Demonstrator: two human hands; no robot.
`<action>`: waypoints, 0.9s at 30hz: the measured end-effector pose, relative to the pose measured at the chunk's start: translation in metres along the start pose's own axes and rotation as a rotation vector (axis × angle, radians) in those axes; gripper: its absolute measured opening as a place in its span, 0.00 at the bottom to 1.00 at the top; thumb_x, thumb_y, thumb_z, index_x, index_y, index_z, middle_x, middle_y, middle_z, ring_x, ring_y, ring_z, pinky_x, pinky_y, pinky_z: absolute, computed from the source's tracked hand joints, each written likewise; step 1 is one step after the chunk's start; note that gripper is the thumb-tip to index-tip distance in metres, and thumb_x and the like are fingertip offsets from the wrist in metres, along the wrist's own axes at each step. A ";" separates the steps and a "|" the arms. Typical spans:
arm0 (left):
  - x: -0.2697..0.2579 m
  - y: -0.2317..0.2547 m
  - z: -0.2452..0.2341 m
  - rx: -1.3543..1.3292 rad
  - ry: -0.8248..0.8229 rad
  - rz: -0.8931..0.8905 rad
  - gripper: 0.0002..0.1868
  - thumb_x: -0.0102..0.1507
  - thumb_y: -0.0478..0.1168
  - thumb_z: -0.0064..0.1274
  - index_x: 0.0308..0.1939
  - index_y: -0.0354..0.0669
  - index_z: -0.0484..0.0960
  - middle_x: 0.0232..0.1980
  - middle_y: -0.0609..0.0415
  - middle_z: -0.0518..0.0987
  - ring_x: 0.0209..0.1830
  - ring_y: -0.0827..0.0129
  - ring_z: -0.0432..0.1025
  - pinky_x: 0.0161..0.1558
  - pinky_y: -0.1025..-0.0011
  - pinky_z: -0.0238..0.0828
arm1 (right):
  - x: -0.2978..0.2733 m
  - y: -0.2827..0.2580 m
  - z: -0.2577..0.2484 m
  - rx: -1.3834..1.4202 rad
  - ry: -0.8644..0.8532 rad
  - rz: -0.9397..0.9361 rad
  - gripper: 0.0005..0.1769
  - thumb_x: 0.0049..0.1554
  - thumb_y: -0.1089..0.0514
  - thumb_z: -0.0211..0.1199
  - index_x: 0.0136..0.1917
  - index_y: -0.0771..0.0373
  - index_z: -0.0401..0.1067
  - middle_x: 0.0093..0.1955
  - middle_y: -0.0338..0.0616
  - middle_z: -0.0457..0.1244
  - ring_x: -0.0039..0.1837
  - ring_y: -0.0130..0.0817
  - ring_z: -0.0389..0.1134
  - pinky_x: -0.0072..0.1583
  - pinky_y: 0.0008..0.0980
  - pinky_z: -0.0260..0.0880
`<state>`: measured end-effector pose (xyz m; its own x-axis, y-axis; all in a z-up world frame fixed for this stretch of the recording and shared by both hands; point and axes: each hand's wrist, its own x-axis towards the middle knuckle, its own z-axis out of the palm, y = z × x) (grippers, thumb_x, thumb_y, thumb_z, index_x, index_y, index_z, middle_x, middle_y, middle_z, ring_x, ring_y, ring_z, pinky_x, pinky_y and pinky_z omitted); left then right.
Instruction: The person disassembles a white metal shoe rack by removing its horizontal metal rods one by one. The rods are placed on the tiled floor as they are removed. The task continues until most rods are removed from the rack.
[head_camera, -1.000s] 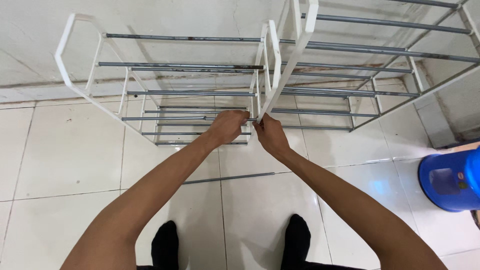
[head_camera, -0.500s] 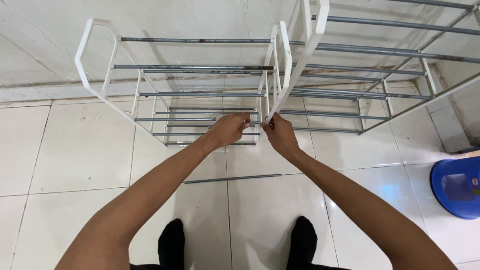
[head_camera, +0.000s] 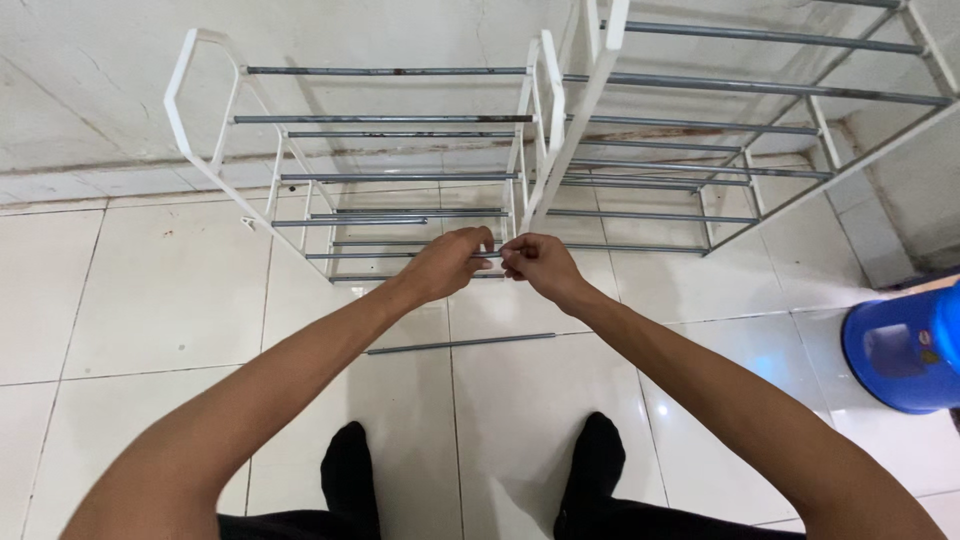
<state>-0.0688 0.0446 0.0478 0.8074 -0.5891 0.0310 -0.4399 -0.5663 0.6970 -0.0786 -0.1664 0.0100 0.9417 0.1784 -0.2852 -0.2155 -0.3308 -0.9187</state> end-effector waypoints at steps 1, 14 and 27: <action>-0.004 0.002 -0.002 -0.002 0.029 -0.001 0.08 0.64 0.35 0.55 0.45 0.35 0.77 0.43 0.43 0.81 0.42 0.51 0.77 0.43 0.57 0.71 | -0.006 -0.002 -0.003 -0.024 0.040 -0.001 0.13 0.64 0.54 0.59 0.55 0.66 0.74 0.46 0.44 0.71 0.47 0.30 0.72 0.52 0.30 0.75; -0.019 -0.045 0.069 0.003 0.168 -0.026 0.04 0.65 0.34 0.53 0.42 0.37 0.80 0.45 0.43 0.78 0.46 0.47 0.74 0.49 0.55 0.70 | -0.022 0.016 0.008 -0.705 0.089 -0.515 0.05 0.57 0.61 0.66 0.47 0.63 0.78 0.44 0.47 0.67 0.48 0.47 0.67 0.52 0.45 0.67; -0.034 -0.148 0.223 0.163 0.228 -0.169 0.11 0.61 0.28 0.53 0.44 0.43 0.84 0.45 0.50 0.80 0.50 0.56 0.72 0.55 0.56 0.60 | 0.006 0.172 0.052 -0.772 0.176 -0.176 0.04 0.57 0.62 0.64 0.45 0.59 0.79 0.47 0.43 0.66 0.54 0.44 0.65 0.56 0.41 0.68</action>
<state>-0.1187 0.0198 -0.2163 0.9334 -0.3452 0.0975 -0.3348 -0.7407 0.5824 -0.1231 -0.1742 -0.1640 0.9860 0.1599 -0.0478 0.1177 -0.8691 -0.4804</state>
